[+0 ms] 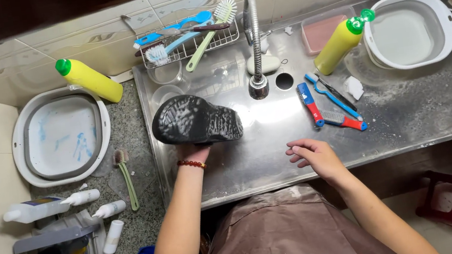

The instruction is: The person rinses a black clog-style shoe under a faucet, applies liquid soap to a brush, and scrubs the shoe's sole and upper surfaces. They rinse the shoe again and continue scrubbing with a different brush, then rinse once more.

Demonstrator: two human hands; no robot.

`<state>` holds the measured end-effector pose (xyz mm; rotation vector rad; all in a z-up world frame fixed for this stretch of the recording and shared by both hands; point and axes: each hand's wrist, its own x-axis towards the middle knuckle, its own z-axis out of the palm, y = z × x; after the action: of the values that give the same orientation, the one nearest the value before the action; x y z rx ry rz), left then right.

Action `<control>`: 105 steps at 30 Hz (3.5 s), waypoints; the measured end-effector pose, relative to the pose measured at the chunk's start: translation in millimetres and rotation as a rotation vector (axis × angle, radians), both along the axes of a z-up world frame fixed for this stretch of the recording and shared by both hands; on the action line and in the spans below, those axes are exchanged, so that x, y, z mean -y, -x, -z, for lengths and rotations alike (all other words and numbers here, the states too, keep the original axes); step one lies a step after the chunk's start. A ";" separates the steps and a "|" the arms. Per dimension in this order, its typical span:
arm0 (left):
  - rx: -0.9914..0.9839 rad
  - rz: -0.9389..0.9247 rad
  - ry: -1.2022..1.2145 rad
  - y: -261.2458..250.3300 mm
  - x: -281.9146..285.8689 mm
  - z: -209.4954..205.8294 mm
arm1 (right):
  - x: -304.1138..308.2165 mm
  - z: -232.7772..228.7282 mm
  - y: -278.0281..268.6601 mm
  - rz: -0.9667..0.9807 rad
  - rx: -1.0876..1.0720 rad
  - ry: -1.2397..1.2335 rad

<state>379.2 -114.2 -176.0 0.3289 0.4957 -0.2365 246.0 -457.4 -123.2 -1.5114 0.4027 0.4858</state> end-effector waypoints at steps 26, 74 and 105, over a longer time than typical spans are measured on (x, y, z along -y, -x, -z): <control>-0.290 -0.002 0.148 46.5 128.0 105.9 | -11.9 81.3 -299.6 -0.320 0.611 0.192; -0.043 0.239 -0.399 -18.9 127.6 111.7 | -70.6 -60.3 -180.1 -0.447 0.473 0.446; 0.292 0.357 -1.535 -33.9 64.9 62.2 | -58.9 -26.9 -179.2 -0.165 0.722 0.502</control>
<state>413.1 -179.1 -238.1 1.9303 0.2336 -0.1036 425.2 -398.5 -96.3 -2.0904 -0.1880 -0.0706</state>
